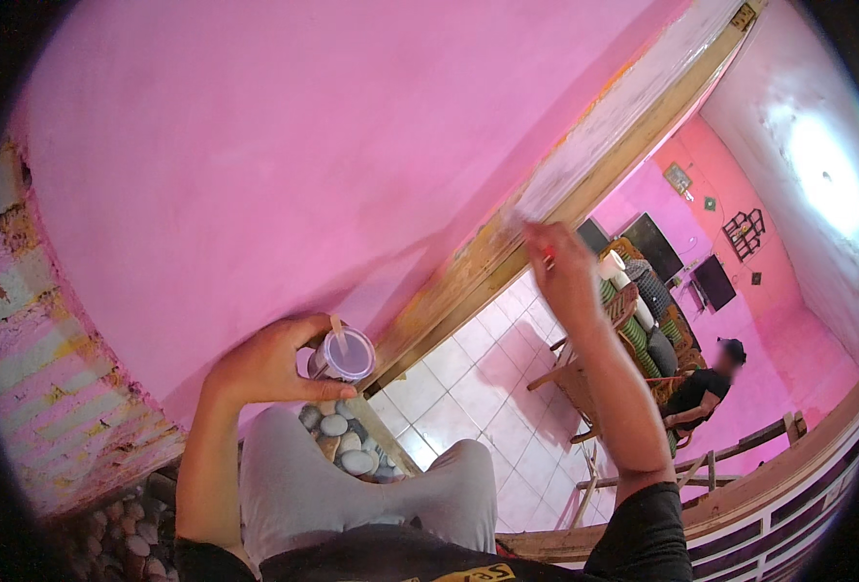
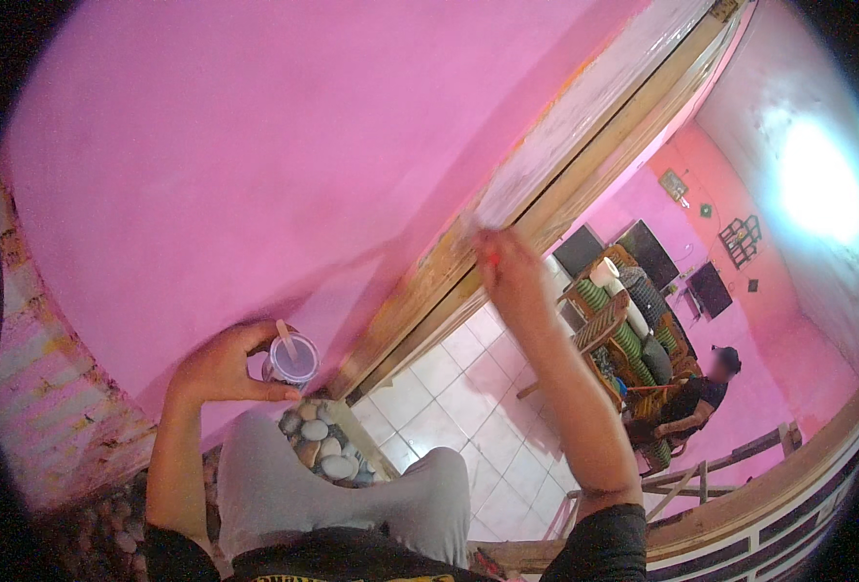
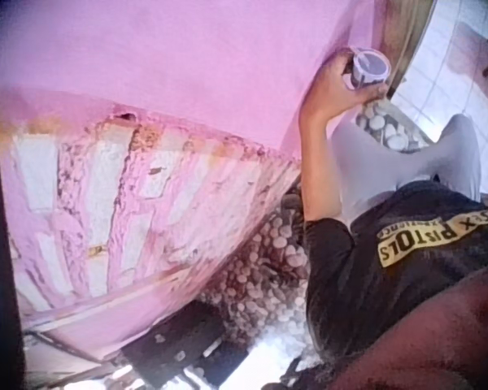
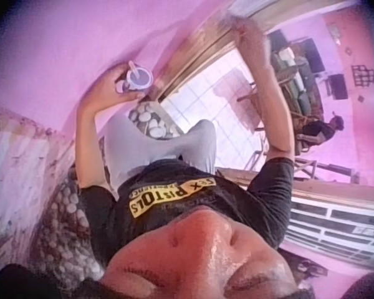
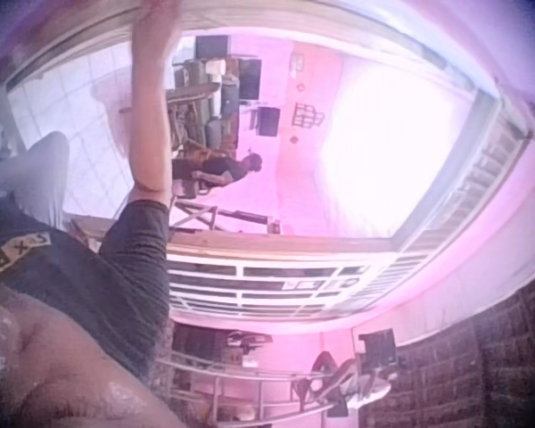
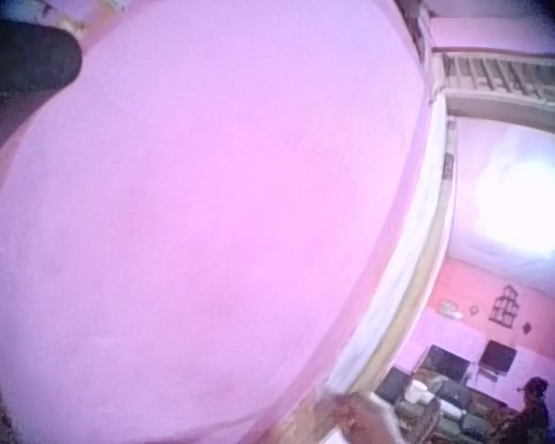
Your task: The person paints the wooden frame of a doorway using a small brush, repeatedly dipping the brush into a small container of white paint and applying it to the wood surfaces.
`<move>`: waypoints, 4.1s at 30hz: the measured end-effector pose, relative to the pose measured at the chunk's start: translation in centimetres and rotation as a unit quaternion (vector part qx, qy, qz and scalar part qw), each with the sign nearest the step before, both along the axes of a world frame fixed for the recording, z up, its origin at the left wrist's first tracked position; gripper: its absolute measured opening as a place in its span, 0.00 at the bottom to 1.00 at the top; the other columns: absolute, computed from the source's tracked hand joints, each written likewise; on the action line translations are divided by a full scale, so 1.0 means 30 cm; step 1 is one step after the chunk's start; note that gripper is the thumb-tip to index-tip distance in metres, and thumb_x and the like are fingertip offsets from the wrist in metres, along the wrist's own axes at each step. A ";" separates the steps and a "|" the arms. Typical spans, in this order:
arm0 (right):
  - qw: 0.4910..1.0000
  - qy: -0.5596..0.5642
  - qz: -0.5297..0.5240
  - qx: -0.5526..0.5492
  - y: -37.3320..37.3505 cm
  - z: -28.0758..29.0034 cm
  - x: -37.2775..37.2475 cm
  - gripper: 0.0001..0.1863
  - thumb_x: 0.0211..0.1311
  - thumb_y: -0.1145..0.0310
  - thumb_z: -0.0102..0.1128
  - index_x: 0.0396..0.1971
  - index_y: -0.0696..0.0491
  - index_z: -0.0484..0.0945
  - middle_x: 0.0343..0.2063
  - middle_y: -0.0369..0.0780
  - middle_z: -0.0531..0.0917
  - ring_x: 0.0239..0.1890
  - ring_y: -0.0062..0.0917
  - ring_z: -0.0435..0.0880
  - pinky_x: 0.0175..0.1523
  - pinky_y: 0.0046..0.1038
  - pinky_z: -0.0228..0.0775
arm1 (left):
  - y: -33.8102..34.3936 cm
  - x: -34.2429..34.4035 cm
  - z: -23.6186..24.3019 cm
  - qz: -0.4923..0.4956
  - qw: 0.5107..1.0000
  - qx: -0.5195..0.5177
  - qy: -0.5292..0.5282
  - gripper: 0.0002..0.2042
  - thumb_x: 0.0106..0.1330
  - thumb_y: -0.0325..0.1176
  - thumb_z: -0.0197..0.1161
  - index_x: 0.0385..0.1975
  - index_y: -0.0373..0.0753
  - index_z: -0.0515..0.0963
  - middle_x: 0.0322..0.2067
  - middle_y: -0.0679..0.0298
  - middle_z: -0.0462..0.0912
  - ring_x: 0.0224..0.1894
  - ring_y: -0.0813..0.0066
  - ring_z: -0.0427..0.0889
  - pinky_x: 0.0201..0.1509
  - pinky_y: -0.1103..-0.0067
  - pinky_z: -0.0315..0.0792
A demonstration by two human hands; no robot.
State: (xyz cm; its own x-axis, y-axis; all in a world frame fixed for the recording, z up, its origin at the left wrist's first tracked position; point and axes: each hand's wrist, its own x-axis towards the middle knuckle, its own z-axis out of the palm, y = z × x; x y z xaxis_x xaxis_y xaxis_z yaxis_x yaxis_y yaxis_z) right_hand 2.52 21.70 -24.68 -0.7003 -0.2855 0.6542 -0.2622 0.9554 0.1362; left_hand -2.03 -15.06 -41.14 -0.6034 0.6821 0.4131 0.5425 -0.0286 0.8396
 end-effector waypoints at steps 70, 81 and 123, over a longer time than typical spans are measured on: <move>0.950 0.213 -0.112 0.197 -0.005 0.229 -0.042 0.12 0.66 0.69 0.65 0.48 0.52 0.81 0.39 0.42 0.79 0.41 0.38 0.82 0.40 0.38 0.76 | -0.003 -0.008 0.009 -0.031 0.999 0.004 -0.018 0.27 0.54 0.46 0.82 0.48 0.38 0.79 0.42 0.59 0.86 0.47 0.66 0.85 0.55 0.72 0.76; 0.969 0.071 -0.091 0.218 -0.025 0.120 0.013 0.15 0.64 0.76 0.64 0.50 0.52 0.82 0.40 0.43 0.79 0.43 0.39 0.84 0.44 0.37 0.79 | -0.010 -0.010 0.007 -0.030 0.999 -0.012 -0.017 0.27 0.53 0.44 0.83 0.48 0.37 0.79 0.45 0.59 0.85 0.50 0.66 0.84 0.60 0.71 0.75; 0.993 -0.049 -0.022 -0.106 0.032 -0.405 -0.002 0.09 0.69 0.69 0.64 0.47 0.53 0.83 0.38 0.45 0.85 0.36 0.40 0.86 0.40 0.36 0.80 | 0.005 -0.019 -0.010 -0.021 0.999 -0.017 0.022 0.28 0.53 0.42 0.83 0.50 0.38 0.78 0.45 0.59 0.86 0.50 0.67 0.85 0.58 0.72 0.76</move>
